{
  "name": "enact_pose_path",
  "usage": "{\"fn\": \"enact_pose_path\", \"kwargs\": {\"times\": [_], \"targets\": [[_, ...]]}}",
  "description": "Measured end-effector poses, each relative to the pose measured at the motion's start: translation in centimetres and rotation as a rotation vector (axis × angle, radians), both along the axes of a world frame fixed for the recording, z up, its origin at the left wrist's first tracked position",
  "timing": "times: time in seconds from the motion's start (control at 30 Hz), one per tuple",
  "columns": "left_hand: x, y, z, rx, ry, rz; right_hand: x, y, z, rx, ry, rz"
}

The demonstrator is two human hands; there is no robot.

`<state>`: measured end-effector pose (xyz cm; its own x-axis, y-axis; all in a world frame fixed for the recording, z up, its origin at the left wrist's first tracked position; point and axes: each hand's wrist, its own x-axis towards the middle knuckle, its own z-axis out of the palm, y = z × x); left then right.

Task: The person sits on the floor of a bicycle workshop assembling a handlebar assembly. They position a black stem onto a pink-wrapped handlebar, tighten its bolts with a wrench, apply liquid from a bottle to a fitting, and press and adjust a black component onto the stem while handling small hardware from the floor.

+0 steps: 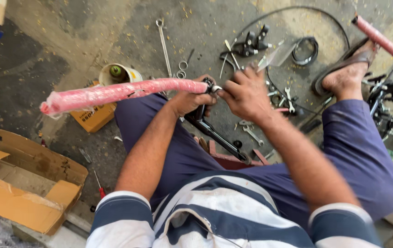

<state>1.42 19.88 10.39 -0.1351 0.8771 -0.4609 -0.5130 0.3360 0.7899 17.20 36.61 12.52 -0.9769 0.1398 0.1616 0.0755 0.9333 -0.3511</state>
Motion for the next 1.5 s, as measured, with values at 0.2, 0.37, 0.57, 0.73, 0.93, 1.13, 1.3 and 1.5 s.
{"fn": "enact_pose_path", "kwargs": {"times": [0.2,0.37,0.57,0.73,0.93,1.13,1.3,1.5], "targets": [[-0.6,-0.2,0.2,-0.022,-0.033,0.054,1.6,-2.1,-2.9,-0.775,-0.259,-0.224],[0.1,0.1,0.0,-0.019,0.012,0.007,1.2,1.2,1.2,0.191,0.025,0.142],[0.2,0.2,0.2,-0.086,0.048,-0.028,-0.7,-0.7,0.7,0.079,0.006,-0.016],[-0.2,0.3,0.3,-0.005,-0.071,0.028,0.3,-2.5,-1.0,-1.404,-0.268,-0.333],[0.3,0.3,0.0,-0.009,-0.008,0.003,0.6,2.2,2.1,0.224,0.075,0.213],[0.3,0.4,-0.4,0.008,0.006,0.004,0.1,-0.6,-1.0,-0.632,-0.285,-0.220],[0.3,0.2,-0.5,-0.022,-0.033,0.007,1.2,-2.0,-1.8,-1.259,-0.130,-0.242],[0.2,0.5,-0.6,0.004,-0.005,-0.001,0.4,2.6,2.9,0.373,0.015,0.315]]}}
